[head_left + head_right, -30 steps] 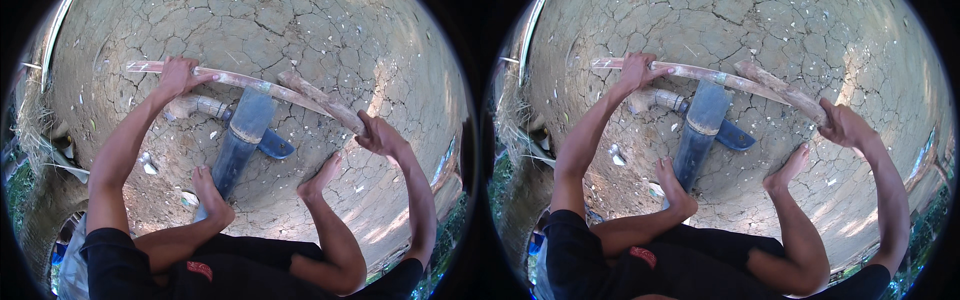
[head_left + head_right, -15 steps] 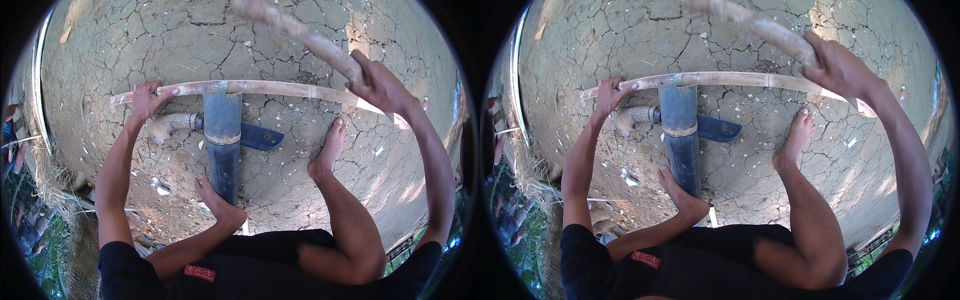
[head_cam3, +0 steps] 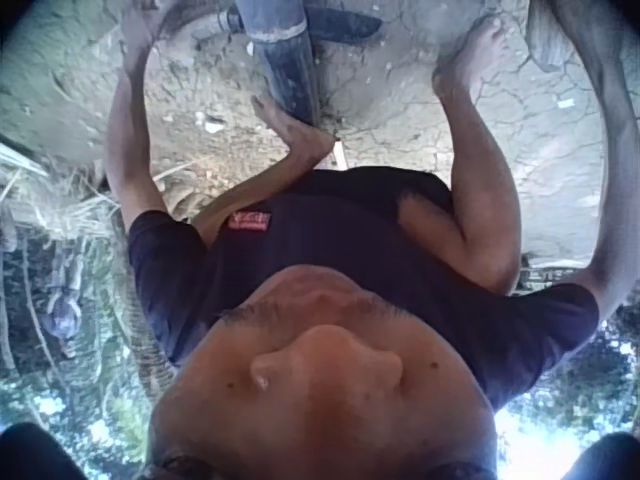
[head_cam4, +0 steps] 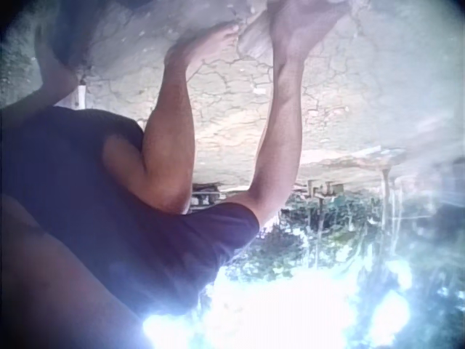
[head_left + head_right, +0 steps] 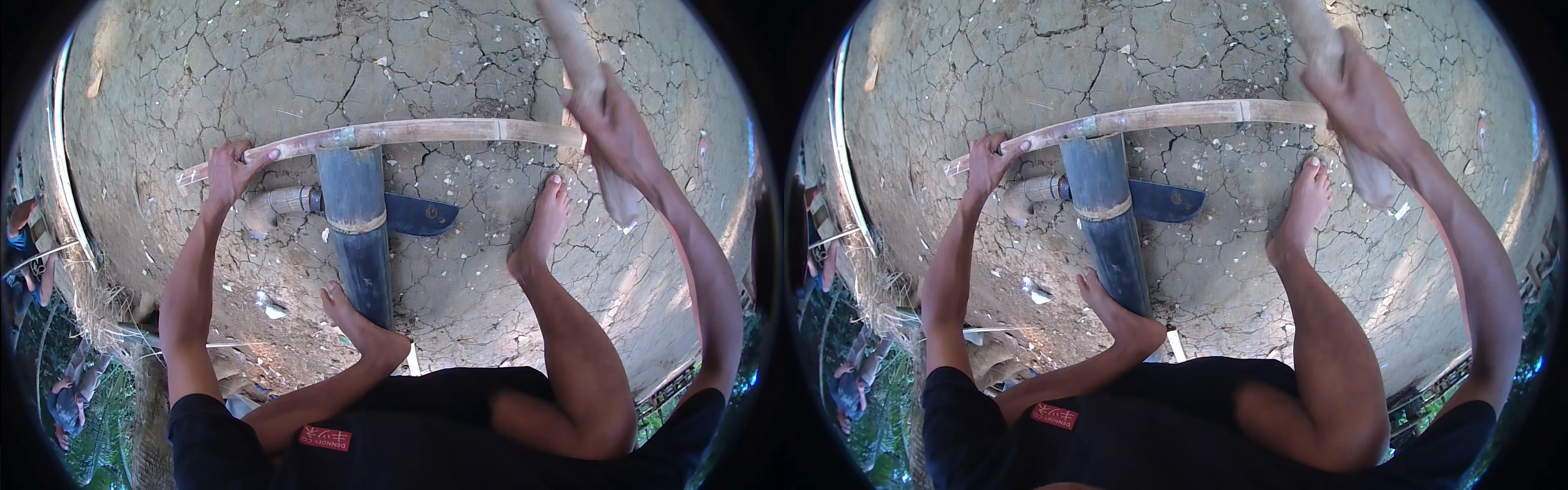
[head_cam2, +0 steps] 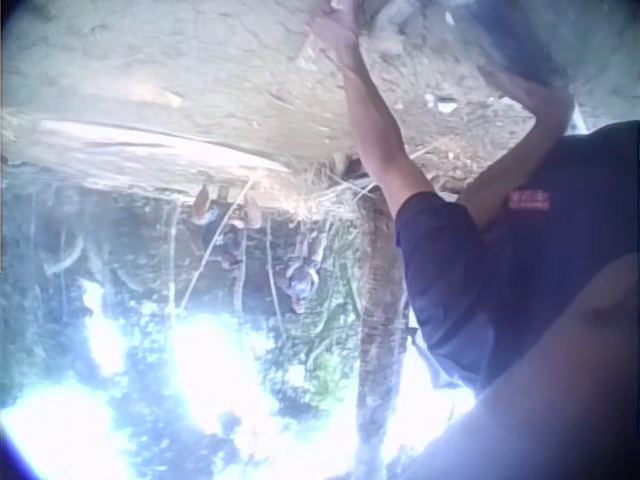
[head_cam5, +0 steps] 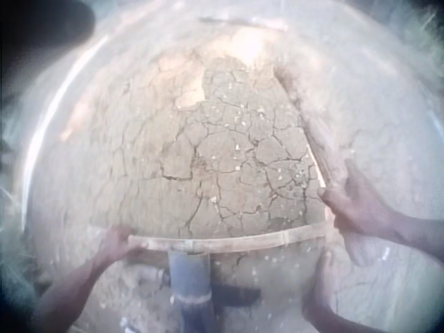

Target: The person uses a large machete and a wooden mallet to split and shape a piece of bamboo. They repeatedly strike the bamboo with the mallet to drive the machete blade through it, then use the mallet to further shape and smooth the split pieces.

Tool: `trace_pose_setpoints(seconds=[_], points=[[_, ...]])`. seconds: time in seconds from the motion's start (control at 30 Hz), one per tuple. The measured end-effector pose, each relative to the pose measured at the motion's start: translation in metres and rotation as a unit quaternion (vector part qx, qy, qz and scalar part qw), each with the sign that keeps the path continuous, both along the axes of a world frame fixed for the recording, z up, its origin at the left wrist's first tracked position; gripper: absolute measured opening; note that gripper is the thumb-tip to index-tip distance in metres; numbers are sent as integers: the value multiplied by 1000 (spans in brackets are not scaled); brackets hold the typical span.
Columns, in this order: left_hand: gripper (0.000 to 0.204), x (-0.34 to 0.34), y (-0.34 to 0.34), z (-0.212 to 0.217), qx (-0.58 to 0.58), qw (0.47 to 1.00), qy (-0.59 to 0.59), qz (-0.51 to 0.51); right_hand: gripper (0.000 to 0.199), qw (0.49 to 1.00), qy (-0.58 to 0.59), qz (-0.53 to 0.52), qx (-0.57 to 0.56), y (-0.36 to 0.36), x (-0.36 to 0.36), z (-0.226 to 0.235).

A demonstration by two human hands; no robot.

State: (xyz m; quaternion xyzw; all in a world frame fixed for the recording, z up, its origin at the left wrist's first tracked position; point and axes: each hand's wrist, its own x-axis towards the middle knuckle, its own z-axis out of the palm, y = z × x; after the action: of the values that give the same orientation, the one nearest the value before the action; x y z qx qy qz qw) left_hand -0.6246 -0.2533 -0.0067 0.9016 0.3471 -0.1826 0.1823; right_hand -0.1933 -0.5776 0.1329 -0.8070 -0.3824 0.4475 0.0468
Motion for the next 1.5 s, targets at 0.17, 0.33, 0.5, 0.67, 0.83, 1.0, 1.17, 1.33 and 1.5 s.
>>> trace_pose_setpoints(seconds=[0.17,0.33,0.5,0.67,0.83,1.0,1.17,1.33,1.5], points=[[67,1,4,6,7,1000,-9,-13,43,958,-5,274,-90,-12,-1,-2],[67,0,-6,13,9,1000,-8,-6,53,998,25,-58,-4,0,-1,8],[66,5,0,4,43,997,-50,-31,57,963,-25,264,-44,-42,-35,-9],[64,2,1,4,61,996,-57,-32,54,986,84,133,-53,4,10,32],[65,2,2,2,69,994,-78,-33,59,955,-40,-221,195,20,0,14],[65,-1,-2,5,59,997,-40,-42,55,958,82,209,-177,-13,-38,3],[54,8,5,2,31,993,-110,-8,53,962,78,220,-139,-26,-32,3],[48,-7,3,6,57,994,-92,-23,51,988,64,140,18,6,-2,6],[47,7,3,-1,55,992,-113,-31,63,941,47,-276,190,36,-30,-8]])
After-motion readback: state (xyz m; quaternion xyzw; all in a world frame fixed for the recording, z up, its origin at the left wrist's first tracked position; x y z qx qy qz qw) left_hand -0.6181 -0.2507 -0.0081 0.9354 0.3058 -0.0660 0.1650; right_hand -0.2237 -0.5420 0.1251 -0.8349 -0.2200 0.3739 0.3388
